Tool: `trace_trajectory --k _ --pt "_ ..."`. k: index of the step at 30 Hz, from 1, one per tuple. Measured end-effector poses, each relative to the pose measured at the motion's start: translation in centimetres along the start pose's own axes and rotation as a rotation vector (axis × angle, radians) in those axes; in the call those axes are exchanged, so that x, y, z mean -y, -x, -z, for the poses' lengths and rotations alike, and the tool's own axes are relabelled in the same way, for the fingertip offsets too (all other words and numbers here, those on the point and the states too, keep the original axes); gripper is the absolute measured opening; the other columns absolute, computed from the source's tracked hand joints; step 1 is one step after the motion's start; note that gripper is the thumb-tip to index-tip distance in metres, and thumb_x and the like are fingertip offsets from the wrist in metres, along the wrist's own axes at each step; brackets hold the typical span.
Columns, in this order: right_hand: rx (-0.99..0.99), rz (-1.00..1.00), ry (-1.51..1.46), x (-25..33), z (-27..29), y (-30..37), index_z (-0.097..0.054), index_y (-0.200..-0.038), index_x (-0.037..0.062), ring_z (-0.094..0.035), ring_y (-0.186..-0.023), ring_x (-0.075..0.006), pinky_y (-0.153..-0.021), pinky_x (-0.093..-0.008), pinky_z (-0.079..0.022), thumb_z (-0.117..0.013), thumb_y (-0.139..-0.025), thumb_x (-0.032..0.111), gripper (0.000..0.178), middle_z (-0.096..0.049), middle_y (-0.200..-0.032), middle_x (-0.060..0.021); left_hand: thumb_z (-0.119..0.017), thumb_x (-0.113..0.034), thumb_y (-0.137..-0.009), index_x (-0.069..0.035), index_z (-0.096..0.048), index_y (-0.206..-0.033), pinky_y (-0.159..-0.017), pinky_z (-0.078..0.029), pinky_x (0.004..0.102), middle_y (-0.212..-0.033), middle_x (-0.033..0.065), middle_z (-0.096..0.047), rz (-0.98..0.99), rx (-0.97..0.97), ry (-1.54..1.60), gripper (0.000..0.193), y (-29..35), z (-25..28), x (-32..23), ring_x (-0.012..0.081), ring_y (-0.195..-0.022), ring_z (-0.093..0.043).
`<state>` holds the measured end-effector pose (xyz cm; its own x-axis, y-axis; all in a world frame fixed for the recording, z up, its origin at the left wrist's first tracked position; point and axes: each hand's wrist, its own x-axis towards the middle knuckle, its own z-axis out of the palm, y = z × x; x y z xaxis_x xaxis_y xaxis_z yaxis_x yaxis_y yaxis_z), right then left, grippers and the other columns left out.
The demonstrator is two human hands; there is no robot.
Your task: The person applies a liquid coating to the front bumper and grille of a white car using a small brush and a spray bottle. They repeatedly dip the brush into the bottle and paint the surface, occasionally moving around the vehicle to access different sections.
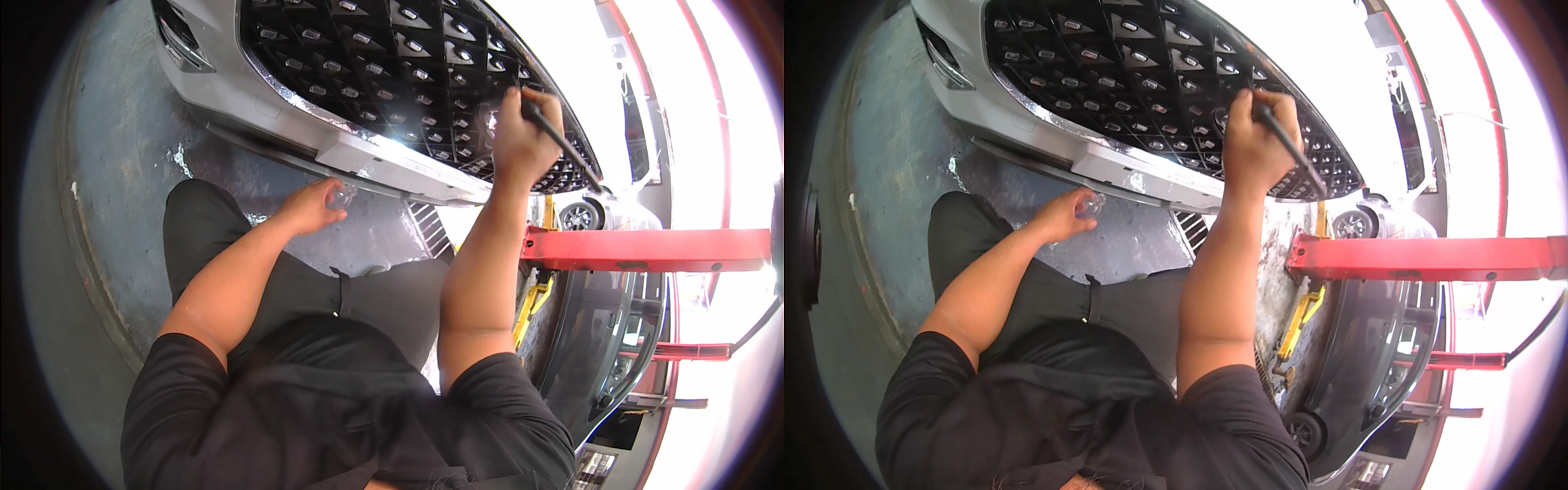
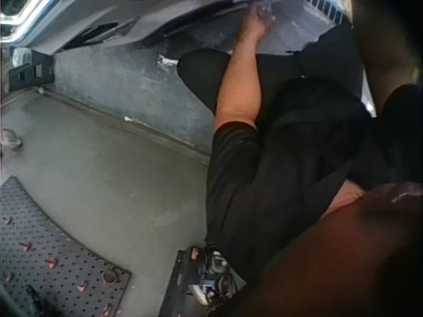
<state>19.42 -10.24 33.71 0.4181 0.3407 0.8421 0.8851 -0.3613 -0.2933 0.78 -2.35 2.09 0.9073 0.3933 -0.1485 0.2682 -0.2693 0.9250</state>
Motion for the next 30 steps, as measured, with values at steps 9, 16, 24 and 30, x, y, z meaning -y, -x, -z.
trace_trajectory --k 9,16,24,30 --pt "0.004 0.047 0.03 -0.2 -1.3 -1.2 -0.07 -0.086 0.005 -0.072 -0.067 -0.0262 -0.064 -0.0377 -0.054 -0.08 -0.085 0.014 0.013 -0.071 -0.072 -0.0115 -0.087 -0.034 -0.087 -0.014 -0.06 -0.142 -0.097 -0.056 0.0433 -0.128 0.0172 -0.071 -0.004 0.025 -0.036 0.065 0.2 0.6 -0.7 0.0324 -0.115 -0.071" --pt "0.076 0.03 0.176 -0.1 0.0 -1.2 -0.071 -0.086 0.0084 -0.073 -0.07 -0.031 -0.067 -0.0403 -0.056 -0.079 -0.086 0.016 0.011 -0.074 -0.077 -0.011 -0.087 -0.034 -0.087 -0.015 -0.06 -0.142 -0.098 -0.056 0.0439 -0.128 0.0169 -0.071 0.036 0.029 -0.007 0.064 0.3 1.0 -1.3 0.032 -0.118 -0.07" --pt "0.072 0.103 0.194 -0.6 -1.0 -1.3 -0.071 -0.087 0.0086 -0.073 -0.071 -0.0328 -0.068 -0.0424 -0.056 -0.08 -0.085 0.014 0.01 -0.073 -0.079 -0.0108 -0.087 -0.033 -0.087 -0.014 -0.06 -0.141 -0.098 -0.056 0.0439 -0.126 0.0166 -0.072 0.011 0.033 -0.028 0.063 0.4 0.7 -1.3 0.0321 -0.117 -0.07" --pt "0.087 0.167 0.114 0.7 -0.5 0.0 -0.07 -0.087 0.0058 -0.07 -0.062 -0.0318 -0.062 -0.0387 -0.056 -0.078 -0.085 0.009 0.009 -0.07 -0.072 -0.0121 -0.087 -0.033 -0.086 -0.014 -0.06 -0.14 -0.098 -0.056 0.0437 -0.125 0.0154 -0.072 0.016 0.032 -0.069 0.063 0.4 1.0 -1.6 0.0313 -0.115 -0.07"
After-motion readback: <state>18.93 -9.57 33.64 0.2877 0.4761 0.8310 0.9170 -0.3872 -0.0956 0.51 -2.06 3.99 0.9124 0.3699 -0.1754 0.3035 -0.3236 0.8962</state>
